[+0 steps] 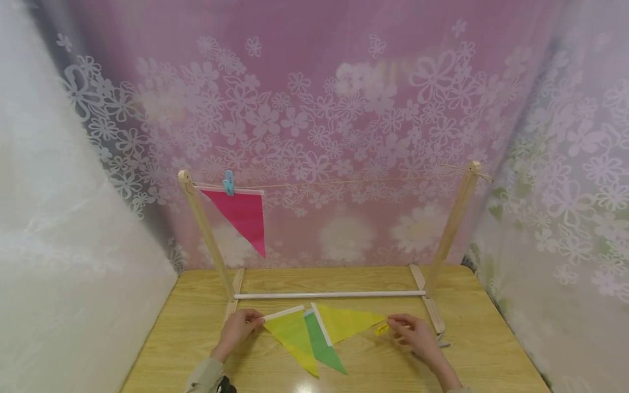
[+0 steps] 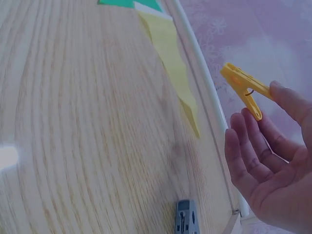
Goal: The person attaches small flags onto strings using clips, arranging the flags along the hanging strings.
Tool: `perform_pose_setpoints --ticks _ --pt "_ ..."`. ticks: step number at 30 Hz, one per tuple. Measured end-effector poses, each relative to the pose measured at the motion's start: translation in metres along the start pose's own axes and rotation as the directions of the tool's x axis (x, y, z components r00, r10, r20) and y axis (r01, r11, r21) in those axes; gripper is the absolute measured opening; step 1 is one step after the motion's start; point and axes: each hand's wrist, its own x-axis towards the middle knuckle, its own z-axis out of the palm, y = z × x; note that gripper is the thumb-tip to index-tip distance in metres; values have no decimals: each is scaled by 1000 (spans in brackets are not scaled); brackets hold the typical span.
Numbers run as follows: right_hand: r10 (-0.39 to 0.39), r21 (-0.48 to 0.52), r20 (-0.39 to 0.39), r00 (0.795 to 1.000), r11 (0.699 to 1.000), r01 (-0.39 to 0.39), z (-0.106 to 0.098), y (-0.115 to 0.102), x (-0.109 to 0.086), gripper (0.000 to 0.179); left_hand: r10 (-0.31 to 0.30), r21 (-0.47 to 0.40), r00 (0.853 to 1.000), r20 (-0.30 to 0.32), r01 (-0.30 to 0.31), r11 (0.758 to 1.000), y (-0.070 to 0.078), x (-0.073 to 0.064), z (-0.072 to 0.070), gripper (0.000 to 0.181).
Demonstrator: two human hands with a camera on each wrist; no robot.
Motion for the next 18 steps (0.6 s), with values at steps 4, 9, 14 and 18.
perform_pose_setpoints --ticks 4,9,14,18 --pt "50 90 -8 999 995 -49 -1 0 1 61 15 -43 1000 3 -15 999 4 0 -1 11" --pt "71 132 -7 997 989 -70 -2 -2 -1 64 -4 -165 998 64 14 986 10 0 -5 18" --pt "75 142 -10 997 987 -73 -2 -2 -2 63 -34 -297 992 124 70 952 19 0 -9 25" --pt "75 156 -23 997 985 -70 0 -2 -2 62 -51 -380 982 181 118 918 27 0 -14 30"
